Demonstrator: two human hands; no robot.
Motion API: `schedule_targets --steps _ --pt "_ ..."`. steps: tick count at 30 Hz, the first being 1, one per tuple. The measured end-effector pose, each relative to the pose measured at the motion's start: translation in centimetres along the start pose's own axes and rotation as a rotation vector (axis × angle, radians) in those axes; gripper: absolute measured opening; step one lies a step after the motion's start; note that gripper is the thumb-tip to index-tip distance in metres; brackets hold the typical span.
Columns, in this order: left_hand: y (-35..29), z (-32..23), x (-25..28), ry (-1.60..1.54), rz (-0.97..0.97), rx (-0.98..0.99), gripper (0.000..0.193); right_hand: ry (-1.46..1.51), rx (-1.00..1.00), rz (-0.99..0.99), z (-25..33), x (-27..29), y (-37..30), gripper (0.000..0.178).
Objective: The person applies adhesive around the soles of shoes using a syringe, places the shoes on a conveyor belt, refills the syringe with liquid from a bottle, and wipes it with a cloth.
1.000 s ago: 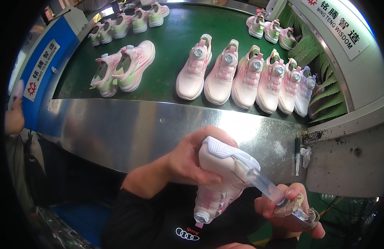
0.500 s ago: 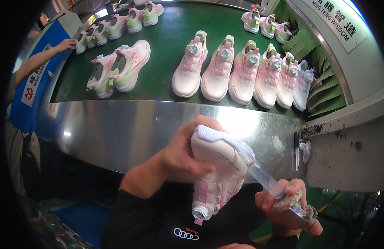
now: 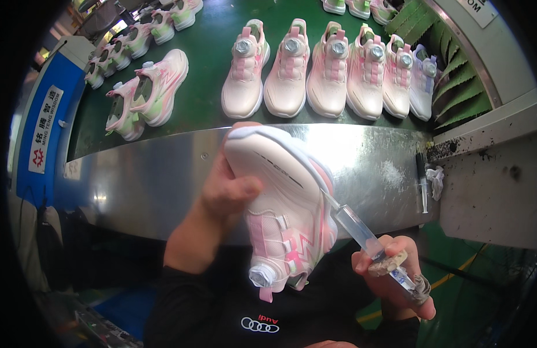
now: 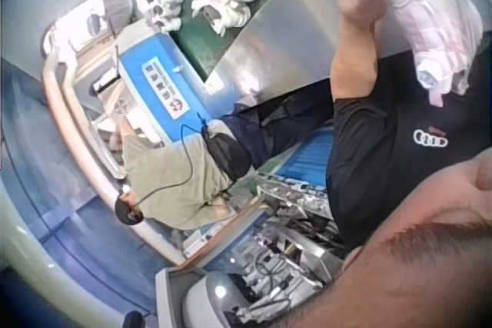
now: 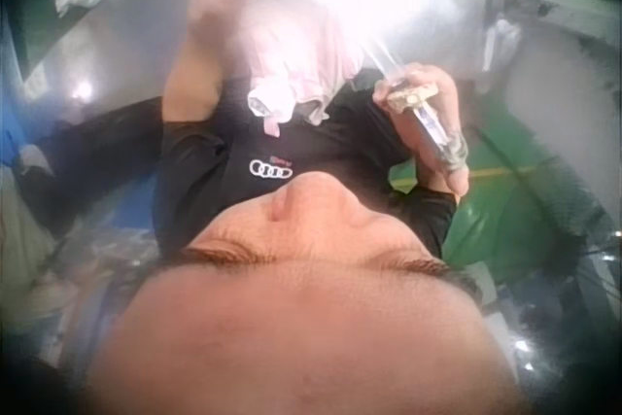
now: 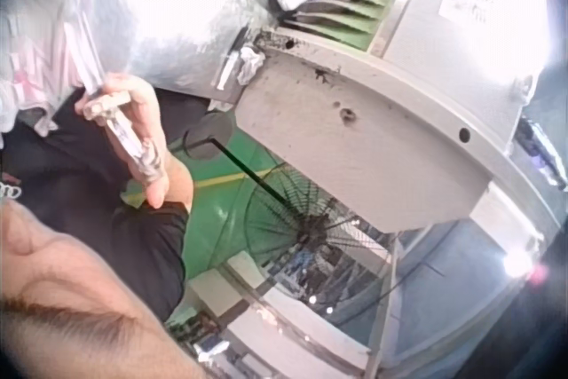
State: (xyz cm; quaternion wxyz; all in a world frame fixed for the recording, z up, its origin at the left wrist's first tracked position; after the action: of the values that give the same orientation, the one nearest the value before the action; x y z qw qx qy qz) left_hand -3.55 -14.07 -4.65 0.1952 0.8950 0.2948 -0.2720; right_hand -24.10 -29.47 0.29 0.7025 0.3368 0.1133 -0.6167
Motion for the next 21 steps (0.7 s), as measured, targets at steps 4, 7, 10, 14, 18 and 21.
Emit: schedule_targets --steps 4,7,10,14,18,21 --pt "-0.2 0.4 1.3 0.057 -0.042 0.065 0.06 0.0 -0.013 -0.001 -0.6 0.5 -0.8 0.108" --pt "0.1 0.6 1.3 0.028 -0.079 0.07 0.056 -0.011 -0.038 -0.008 -1.1 1.1 -1.7 0.109" --pt "0.4 0.8 1.1 0.002 -0.117 0.093 0.057 -0.02 -0.069 -0.015 -1.4 1.1 -2.4 0.11" --pt "0.3 1.0 2.2 -0.032 -0.124 0.102 0.056 -0.026 -0.114 -0.058 -1.7 1.1 -3.4 0.109" --pt "0.6 0.9 2.9 -0.007 -0.044 0.062 0.056 -0.018 -0.122 -0.048 -1.8 1.1 -4.2 0.109" --pt "0.9 1.2 3.3 -0.03 -0.001 0.07 0.051 -0.006 -0.117 -0.052 -2.0 1.1 -5.0 0.108"
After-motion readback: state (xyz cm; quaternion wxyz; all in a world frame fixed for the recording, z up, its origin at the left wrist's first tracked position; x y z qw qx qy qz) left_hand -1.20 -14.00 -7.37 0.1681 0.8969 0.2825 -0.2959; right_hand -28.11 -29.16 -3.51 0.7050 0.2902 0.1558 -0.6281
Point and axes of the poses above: each hand's wrist, its own y-axis towards the middle knuckle, its own x-axis out of the back of the hand, z = x × y, the point moved 5 cm from there along y, towards the middle knuckle, and after that the axes turned 6 degrees about z, right-handed, at the moved point
